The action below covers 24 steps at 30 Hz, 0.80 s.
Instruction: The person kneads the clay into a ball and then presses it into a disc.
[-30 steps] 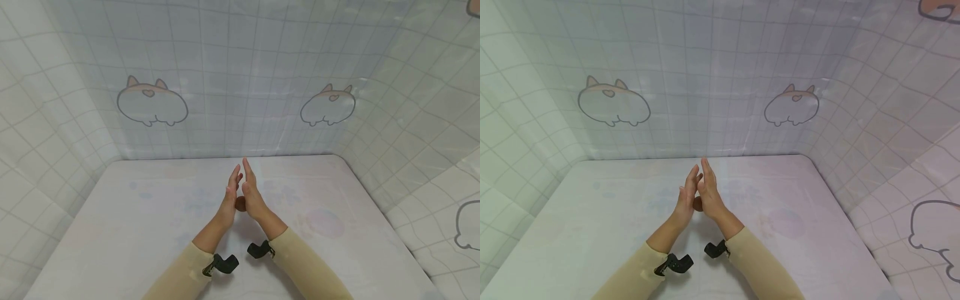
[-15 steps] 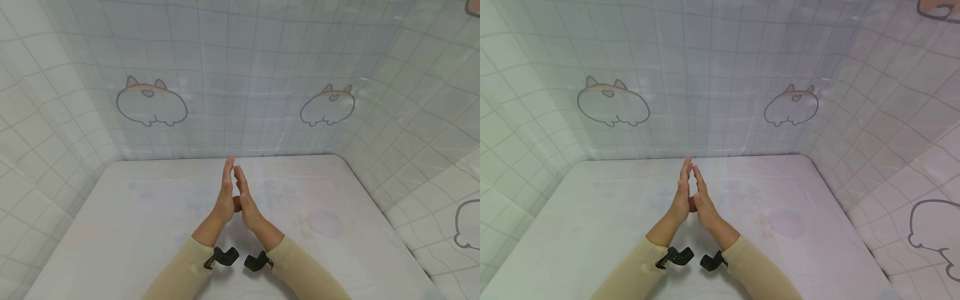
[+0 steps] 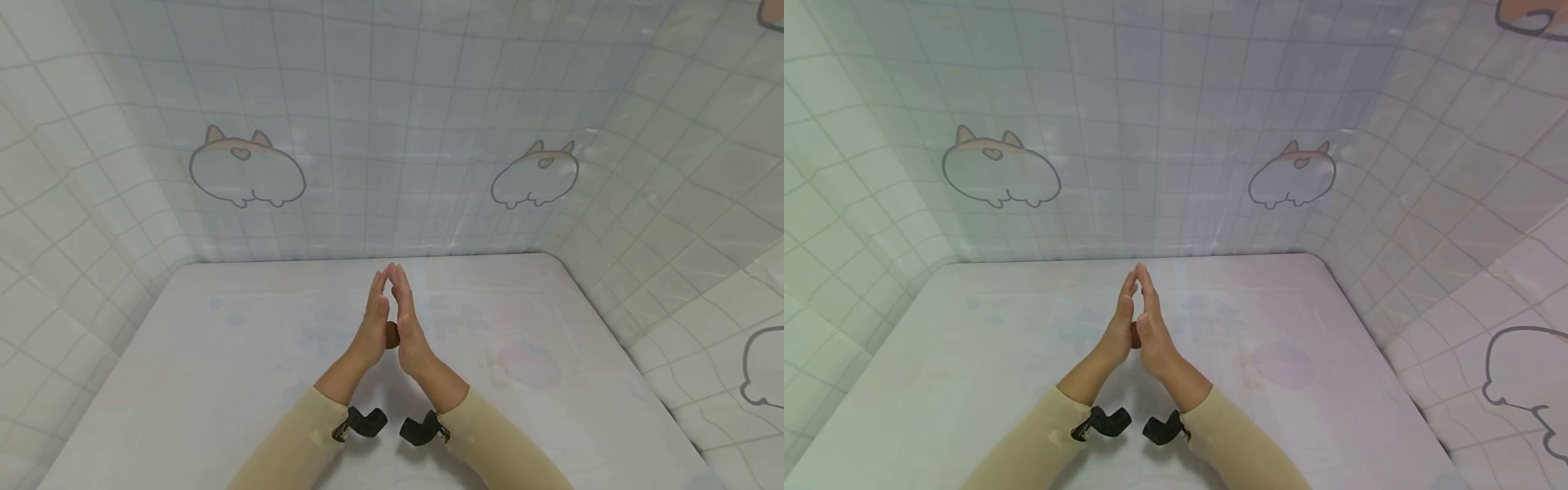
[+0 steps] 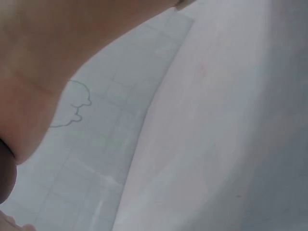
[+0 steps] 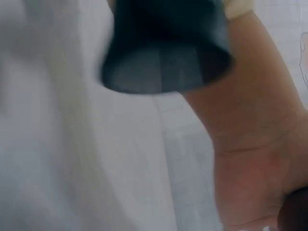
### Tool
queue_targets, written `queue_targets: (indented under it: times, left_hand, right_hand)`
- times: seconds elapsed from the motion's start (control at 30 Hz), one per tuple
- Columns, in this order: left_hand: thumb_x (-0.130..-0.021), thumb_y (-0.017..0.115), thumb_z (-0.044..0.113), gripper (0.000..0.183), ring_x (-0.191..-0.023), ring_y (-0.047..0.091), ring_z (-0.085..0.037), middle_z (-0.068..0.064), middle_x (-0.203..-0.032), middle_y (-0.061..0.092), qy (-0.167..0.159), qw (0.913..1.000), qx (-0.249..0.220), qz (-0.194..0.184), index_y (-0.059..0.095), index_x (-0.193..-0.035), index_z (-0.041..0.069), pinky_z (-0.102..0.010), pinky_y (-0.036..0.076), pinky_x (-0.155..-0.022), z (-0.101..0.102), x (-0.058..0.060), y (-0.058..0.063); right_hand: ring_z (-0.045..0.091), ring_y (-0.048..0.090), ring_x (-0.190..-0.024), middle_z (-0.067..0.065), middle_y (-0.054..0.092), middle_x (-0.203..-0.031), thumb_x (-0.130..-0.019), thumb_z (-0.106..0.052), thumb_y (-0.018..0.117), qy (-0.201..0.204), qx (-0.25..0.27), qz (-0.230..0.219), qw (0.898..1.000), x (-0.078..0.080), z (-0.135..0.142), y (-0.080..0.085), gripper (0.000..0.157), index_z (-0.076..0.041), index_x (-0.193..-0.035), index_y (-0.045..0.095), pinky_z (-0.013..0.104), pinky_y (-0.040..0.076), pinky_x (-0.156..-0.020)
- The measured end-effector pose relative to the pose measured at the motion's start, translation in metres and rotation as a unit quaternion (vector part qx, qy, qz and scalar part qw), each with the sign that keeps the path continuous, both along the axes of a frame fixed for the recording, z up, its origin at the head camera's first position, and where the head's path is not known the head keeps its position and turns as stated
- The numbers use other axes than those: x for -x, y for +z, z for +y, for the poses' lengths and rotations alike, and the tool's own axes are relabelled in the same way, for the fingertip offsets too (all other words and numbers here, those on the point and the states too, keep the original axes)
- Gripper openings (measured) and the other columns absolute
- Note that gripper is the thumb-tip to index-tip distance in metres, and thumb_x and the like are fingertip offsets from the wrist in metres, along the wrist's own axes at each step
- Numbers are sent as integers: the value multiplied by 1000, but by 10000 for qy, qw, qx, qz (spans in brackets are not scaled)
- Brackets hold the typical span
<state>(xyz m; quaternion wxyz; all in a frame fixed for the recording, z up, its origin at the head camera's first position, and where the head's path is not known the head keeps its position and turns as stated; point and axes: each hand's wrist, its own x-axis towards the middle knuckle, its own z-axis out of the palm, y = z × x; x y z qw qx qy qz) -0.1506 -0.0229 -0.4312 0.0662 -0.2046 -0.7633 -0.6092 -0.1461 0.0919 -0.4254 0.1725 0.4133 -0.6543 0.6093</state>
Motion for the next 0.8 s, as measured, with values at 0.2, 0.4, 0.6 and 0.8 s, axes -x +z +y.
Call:
queue_targets:
  times: [0.2, 0.4, 0.6, 0.8]
  left_hand:
    - [-97, 2, 73, 81, -151, 9, -36, -4, -168, -2, -462, 9986, -2, -253, 0, -162, 26, -73, 14, -110, 4, -9, -4]
    - [-98, 1, 71, 79, -152, 9, -36, -6, -168, 0, -1127, 9912, -572, -402, 1, -162, 26, -71, 12, -112, 7, -14, -6]
    - [-93, 4, 79, 92, -152, 5, -36, -9, -167, -4, -1450, 9849, -930, -181, -1, -162, 18, -68, 7, -114, 7, -16, -4]
    - [-96, 8, 76, 91, -152, 1, -36, -7, -167, -6, -1519, 9785, -1380, 189, -1, -162, 13, -63, -3, -116, 2, -14, -1]
  right_hand:
    - [30, 4, -153, 14, 2, -167, -98, -74, 12, -549, -155, -68, 9984, 7, 4, 7, 92, -7, -161, -3, 60, 9, -117]
    - [24, 1, -153, 13, 1, -167, -93, -81, 16, -830, -127, -508, 9952, 19, 11, 7, 97, -15, -162, -1, 65, 6, -115]
    - [24, 1, -153, 7, 0, -168, -92, -82, 14, -988, -441, -812, 9908, 29, 15, 1, 97, -18, -162, 0, 69, 9, -113]
    - [26, 2, -152, 0, -2, -167, -86, -88, 14, -564, -804, -1366, 9857, 32, 13, -10, 98, -28, -162, -1, 72, 10, -111]
